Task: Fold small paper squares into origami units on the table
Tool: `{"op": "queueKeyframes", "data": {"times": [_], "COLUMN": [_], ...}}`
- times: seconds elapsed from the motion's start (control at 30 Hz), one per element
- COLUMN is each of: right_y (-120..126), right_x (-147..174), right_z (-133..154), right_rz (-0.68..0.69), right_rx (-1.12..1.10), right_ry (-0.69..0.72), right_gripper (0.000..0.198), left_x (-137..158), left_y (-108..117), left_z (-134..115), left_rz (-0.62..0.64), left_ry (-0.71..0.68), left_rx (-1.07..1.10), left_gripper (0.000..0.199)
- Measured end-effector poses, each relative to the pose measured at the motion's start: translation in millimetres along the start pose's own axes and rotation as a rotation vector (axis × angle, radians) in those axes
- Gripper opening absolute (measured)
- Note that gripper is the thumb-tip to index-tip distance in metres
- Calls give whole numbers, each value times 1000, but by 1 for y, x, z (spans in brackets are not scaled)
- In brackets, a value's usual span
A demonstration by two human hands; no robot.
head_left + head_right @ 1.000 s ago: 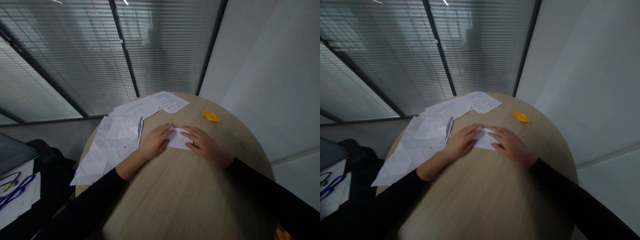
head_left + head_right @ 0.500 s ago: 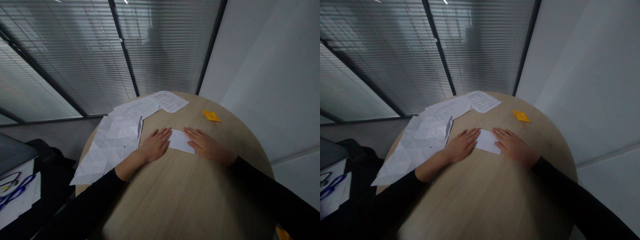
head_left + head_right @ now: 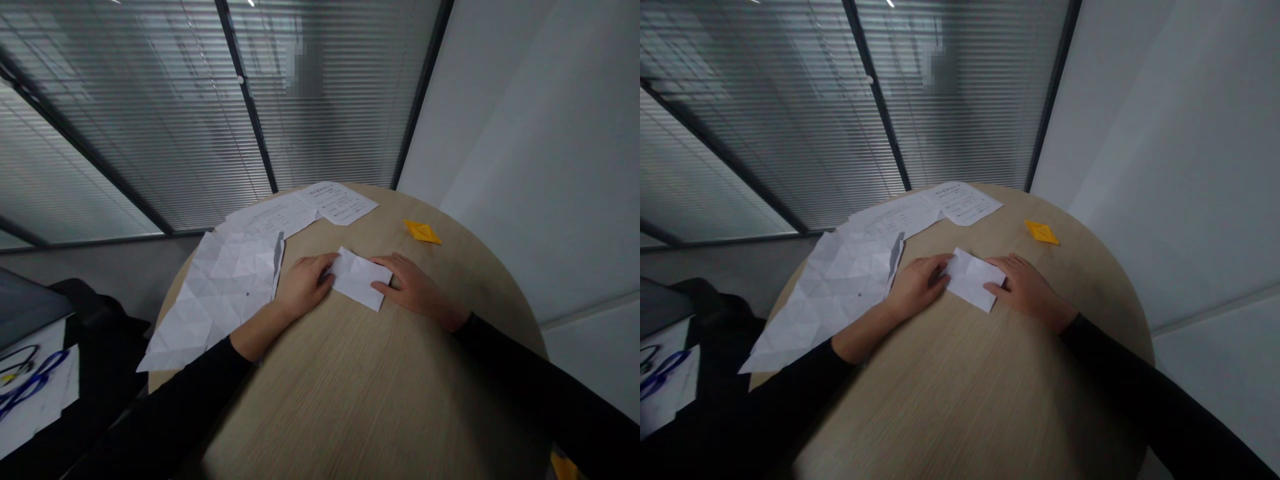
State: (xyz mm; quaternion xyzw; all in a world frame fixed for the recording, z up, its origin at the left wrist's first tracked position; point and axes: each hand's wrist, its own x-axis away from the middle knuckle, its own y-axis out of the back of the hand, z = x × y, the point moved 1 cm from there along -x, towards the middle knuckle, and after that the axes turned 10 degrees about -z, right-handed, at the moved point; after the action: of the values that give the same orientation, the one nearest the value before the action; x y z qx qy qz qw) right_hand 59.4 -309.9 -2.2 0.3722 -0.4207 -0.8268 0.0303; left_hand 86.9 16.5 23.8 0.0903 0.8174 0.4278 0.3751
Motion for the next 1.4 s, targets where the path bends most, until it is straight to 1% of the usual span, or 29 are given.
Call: {"op": "queueKeyframes", "data": {"times": [0.13, 0.23, 0.37, 0.43, 0.57, 0.63, 0.67, 0.73, 0.77, 0.8, 0.9, 0.93, 1.03, 1.1, 1.2, 1.27, 1.3, 1.33, 1.4], "right_y": [-2, -3, -3, -3, -3, -4, -3, -3, -2, -1, 1, 2, 5, 7, 9, 11, 11, 11, 9], "right_x": [2, 2, 1, 2, 2, 1, 1, -1, -2, -3, -3, -3, -2, -2, -3, -3, -4, -4, -4], "right_z": [-2, -1, -1, 0, 1, 3, 4, 6, 7, 8, 7, 5, 1, -2, -4, -6, -7, -8, -11], "right_rz": [0, 1, -2, -6, -26, -56, -75, -111, -126, -137, -159, -162, -177, -216, -264, -264, -261, -254, -231], "right_rx": [-8, -8, -29, -34, -30, -39, -48, -77, -100, -129, -270, -328, -484, -552, -606, -556, -488, -398, -191], "right_ry": [3, 3, 15, 17, -6, -27, -38, -66, -93, -134, -307, -359, -465, -543, -655, -658, -626, -573, -429], "right_gripper": [64, 70, 70, 70, 70, 66, 60, 37, 25, 19, 27, 30, 35, 37, 37, 34, 32, 29, 21], "left_x": [0, 0, -1, -1, -1, -1, -1, -1, -1, -1, -1, -1, -3, -6, -12, -14, -15, -14, -11], "left_y": [1, 1, 0, 0, 2, 4, 5, 8, 9, 9, 9, 8, 8, 8, 10, 10, 9, 9, 7], "left_z": [-2, -2, -1, -1, -3, -7, -9, -14, -16, -17, -18, -17, -13, -11, -8, -3, 0, 4, 13], "left_rz": [-22, -25, 7, 6, -17, -14, -10, -8, -9, -13, -19, -16, -10, -51, -152, -217, -238, -250, -229], "left_ry": [-1, -19, -47, -65, -103, -131, -139, -130, -112, -90, -36, -18, 92, 212, 398, 482, 501, 507, 477], "left_rx": [28, 25, 15, 19, 67, 125, 162, 249, 294, 333, 382, 386, 448, 546, 705, 742, 722, 674, 504], "left_gripper": [53, 45, 27, 24, 25, 27, 28, 30, 30, 32, 53, 54, 39, 36, 38, 39, 38, 38, 40]}}
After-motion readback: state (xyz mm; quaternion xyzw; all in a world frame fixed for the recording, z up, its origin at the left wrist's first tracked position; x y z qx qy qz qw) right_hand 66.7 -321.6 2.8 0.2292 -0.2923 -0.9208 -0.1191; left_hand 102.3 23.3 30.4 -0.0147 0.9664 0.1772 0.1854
